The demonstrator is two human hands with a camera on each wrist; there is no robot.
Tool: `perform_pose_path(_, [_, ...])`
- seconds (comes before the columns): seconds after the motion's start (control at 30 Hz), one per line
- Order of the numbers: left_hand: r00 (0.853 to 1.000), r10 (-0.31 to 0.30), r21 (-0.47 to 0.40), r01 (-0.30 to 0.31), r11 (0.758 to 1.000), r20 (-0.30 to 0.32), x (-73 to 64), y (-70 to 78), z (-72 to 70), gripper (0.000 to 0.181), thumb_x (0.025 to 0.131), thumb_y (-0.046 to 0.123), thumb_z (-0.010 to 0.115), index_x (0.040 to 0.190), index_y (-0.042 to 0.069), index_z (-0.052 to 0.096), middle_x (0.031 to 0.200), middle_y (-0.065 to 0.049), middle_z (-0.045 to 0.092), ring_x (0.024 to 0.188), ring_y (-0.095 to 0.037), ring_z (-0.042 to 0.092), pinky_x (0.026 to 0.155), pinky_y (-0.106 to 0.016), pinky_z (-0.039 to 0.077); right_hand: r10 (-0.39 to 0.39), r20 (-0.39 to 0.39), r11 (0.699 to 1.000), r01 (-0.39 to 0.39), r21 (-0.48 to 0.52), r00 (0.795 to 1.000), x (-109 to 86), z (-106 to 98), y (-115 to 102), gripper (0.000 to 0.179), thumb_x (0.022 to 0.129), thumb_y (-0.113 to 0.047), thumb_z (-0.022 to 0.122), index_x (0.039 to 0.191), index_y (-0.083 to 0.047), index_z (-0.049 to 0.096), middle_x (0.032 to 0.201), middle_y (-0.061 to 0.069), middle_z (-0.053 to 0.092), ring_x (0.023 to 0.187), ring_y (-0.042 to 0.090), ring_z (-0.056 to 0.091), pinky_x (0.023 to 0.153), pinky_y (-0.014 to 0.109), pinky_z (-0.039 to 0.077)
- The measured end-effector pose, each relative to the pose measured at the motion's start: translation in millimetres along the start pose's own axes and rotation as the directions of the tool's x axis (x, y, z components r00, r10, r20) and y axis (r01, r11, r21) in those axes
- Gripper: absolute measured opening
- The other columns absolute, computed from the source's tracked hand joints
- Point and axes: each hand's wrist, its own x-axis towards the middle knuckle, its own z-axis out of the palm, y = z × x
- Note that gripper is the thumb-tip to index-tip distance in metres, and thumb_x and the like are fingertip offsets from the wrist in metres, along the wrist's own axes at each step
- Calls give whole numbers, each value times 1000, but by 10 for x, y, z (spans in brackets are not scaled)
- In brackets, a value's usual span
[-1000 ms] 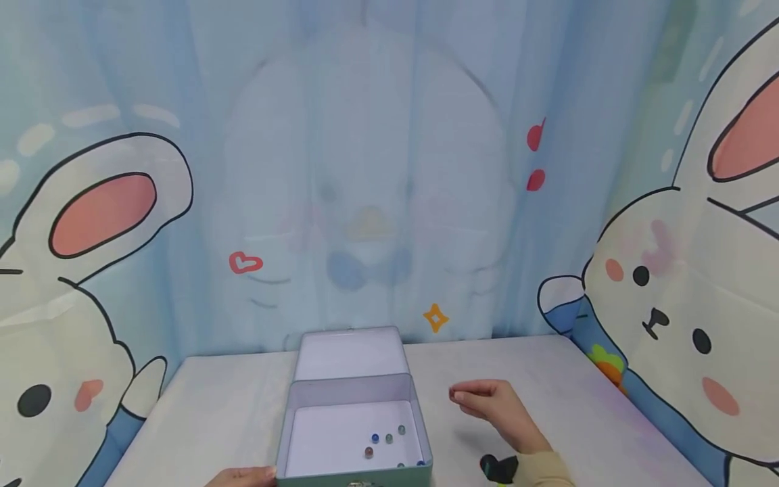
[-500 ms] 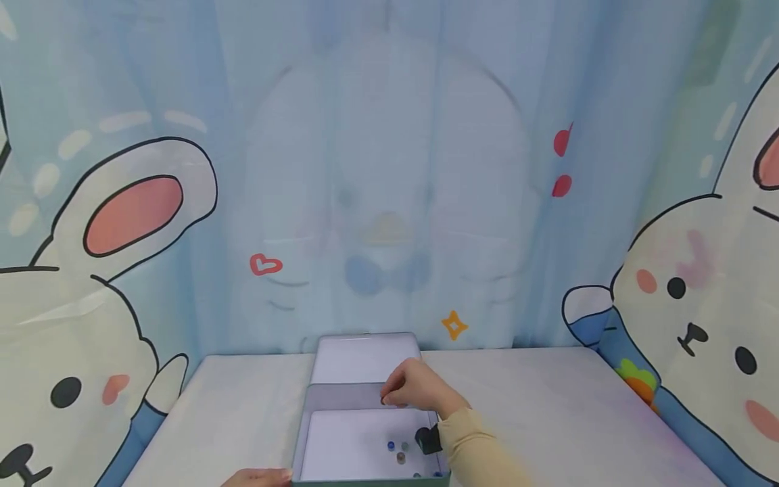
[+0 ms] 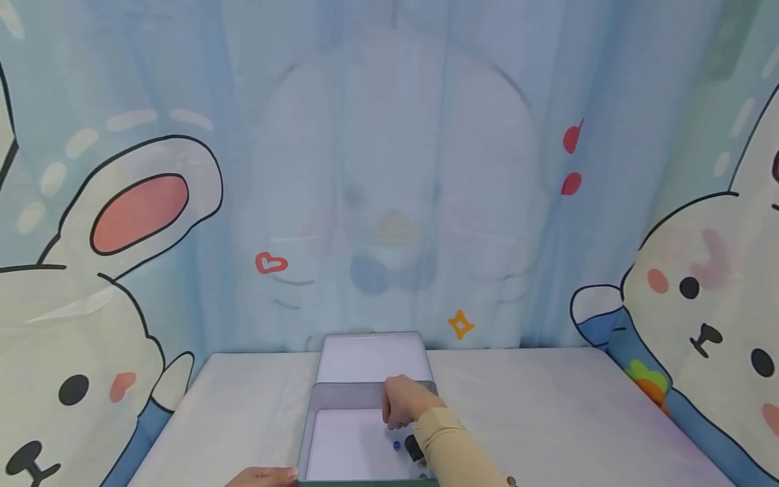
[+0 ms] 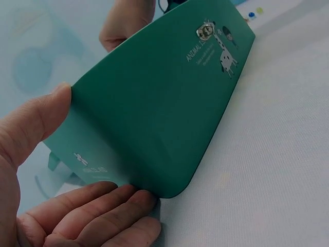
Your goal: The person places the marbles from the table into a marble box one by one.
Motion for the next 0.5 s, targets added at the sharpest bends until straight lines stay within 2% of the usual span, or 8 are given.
perform_pose_path(0.2, [1000,-8,28,8,1000,-21,17,7,41,30,94,31,73,106,4,77,84,4,77,80,-7,74,71,-18,59,39,8,999,-39,5,999,-10,32,48,23,76,10,80,67,-9,72,60,-1,63,55,12,57,52,24,47])
perform_pose_path(0.33, [999,-12,44,13,999,-33,23,8,58,31,94,31,73,107,4,77,84,4,77,79,-7,73,71,-19,59,35,-16,999,-34,19,999,-51,-6,74,17,77,8,80,72,-7,74,63,-1,64,57,12,56,54,26,47])
perform_pose_path(0.43, [1000,-17,37,17,999,-21,26,2,66,31,95,31,73,108,3,77,84,4,78,80,-7,73,71,-19,59,-9,-41,987,15,158,999,-102,-80,153,8,80,5,79,81,-2,77,71,2,70,65,12,62,59,28,54])
perform_pose_path(0.5, [1000,-15,32,16,999,-14,38,-14,54,32,95,31,73,109,3,77,85,3,78,80,-7,74,72,-19,59,-57,-47,949,69,309,997,-154,-154,245,8,85,0,78,92,1,79,83,5,76,74,13,68,68,31,59])
